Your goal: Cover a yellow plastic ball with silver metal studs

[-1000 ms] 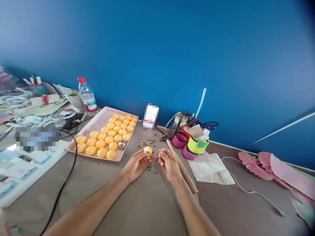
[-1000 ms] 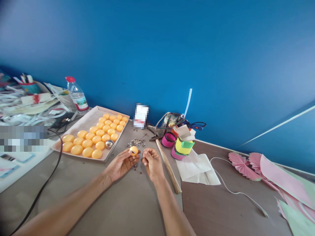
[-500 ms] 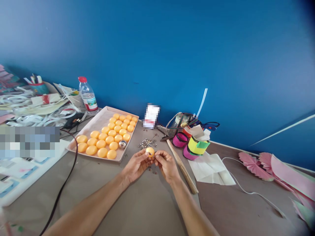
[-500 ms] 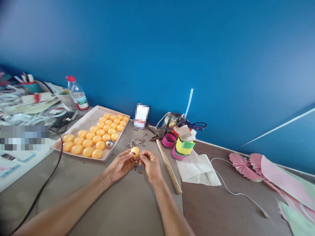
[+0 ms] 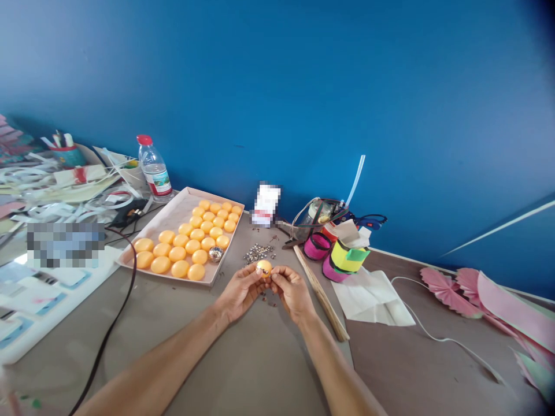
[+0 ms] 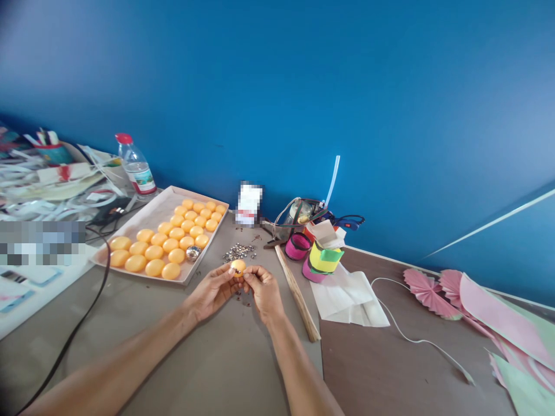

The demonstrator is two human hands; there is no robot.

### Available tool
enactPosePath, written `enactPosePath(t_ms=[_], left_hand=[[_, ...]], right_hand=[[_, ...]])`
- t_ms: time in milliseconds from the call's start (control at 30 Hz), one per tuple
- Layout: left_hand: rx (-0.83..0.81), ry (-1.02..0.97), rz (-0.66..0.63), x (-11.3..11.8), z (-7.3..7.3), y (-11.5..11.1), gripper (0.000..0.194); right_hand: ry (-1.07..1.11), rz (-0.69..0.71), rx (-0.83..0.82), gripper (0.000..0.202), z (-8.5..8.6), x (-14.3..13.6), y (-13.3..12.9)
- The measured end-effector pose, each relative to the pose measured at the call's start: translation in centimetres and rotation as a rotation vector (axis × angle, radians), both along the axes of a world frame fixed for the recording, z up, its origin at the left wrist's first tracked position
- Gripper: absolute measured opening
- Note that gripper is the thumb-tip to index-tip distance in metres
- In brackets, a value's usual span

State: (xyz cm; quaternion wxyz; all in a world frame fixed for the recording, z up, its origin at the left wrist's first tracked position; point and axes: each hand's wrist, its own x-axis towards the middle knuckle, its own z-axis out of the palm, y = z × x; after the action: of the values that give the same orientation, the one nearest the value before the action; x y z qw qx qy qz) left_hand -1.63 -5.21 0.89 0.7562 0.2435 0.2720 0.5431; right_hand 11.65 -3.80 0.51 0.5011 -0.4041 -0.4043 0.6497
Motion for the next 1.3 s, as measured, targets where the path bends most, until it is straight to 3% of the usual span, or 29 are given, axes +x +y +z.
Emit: enactPosePath(t_ms=[733,967,1067,1167,1300], left_hand=[[0.126,0.097,0.015,0.6,0.3,-0.6,0.022],[0.029,0.023,0.006,0.6,0.1,-0.5,0.023],[-0.07,-0.031,0.015,0.3,-0.1,-0.3,0.02],[-0.096,-0.071,0.032,0.0,-0.4,0.0,0.017],[-0.072,-0.09,0.033,-0.1,-0.4,0.2,0.017]], right_hand=[[-0.037,-0.021,0.011,0.015,-0.8,-0.1,0.0],[0.018,-0.001,-0.048,0.025,-0.3,0.5,0.5],[-0.184,-0.014,0.048,0.017,-0.5,1.9,1.2],[-0.629,-0.107,0.298,0.015,-0.9,3.0,1.6],[-1.041,-0.009,0.58,0.032,-1.5,2.7,1.1]])
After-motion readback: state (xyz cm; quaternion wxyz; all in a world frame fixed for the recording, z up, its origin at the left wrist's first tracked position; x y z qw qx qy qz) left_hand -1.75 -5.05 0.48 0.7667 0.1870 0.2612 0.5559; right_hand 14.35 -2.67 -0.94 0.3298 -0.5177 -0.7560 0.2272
